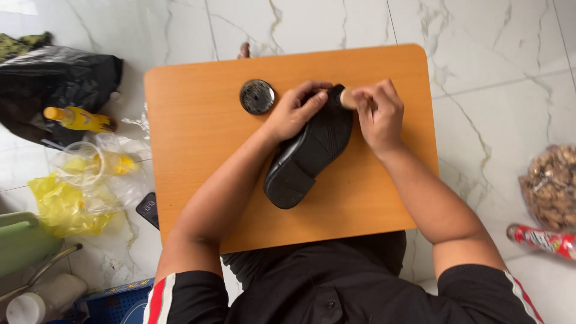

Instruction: The person polishes a black leather shoe using a small brush and a tin of shoe polish. They repeatedly apply the polish to the shoe's surface and sole while holding the shoe on a small wooden table.

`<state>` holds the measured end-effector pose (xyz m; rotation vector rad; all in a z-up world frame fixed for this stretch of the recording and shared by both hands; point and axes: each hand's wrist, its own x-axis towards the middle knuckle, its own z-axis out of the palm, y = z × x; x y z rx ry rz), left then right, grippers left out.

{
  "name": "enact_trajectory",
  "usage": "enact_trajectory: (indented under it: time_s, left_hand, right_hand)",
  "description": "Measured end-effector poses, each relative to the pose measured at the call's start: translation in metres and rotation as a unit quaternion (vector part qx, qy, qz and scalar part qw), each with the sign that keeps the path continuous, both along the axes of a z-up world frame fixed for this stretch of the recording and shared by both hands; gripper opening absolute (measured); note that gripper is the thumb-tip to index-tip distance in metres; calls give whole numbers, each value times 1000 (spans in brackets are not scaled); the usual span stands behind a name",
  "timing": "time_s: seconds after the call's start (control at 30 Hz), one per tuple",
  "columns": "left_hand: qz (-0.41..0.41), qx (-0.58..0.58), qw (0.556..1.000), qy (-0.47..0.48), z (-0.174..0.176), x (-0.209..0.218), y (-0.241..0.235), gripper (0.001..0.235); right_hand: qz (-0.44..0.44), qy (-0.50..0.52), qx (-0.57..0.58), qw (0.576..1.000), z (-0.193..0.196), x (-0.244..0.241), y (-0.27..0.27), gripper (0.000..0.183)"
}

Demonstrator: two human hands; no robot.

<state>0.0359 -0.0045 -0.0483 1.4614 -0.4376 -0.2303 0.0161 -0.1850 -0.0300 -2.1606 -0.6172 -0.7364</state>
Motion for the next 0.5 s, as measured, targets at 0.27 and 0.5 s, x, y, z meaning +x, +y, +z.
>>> enact_trajectory:
  time_s: [0.27, 0.5]
  left_hand:
    - [-173, 80, 977, -98, 3, -2, 11, 73]
    - [-148, 22, 988, -42, 4, -3, 8, 66]
  right_hand:
    - [17, 86, 94, 992, -8, 2, -6, 21]
    - [33, 76, 49, 995, -22, -12, -9, 19]
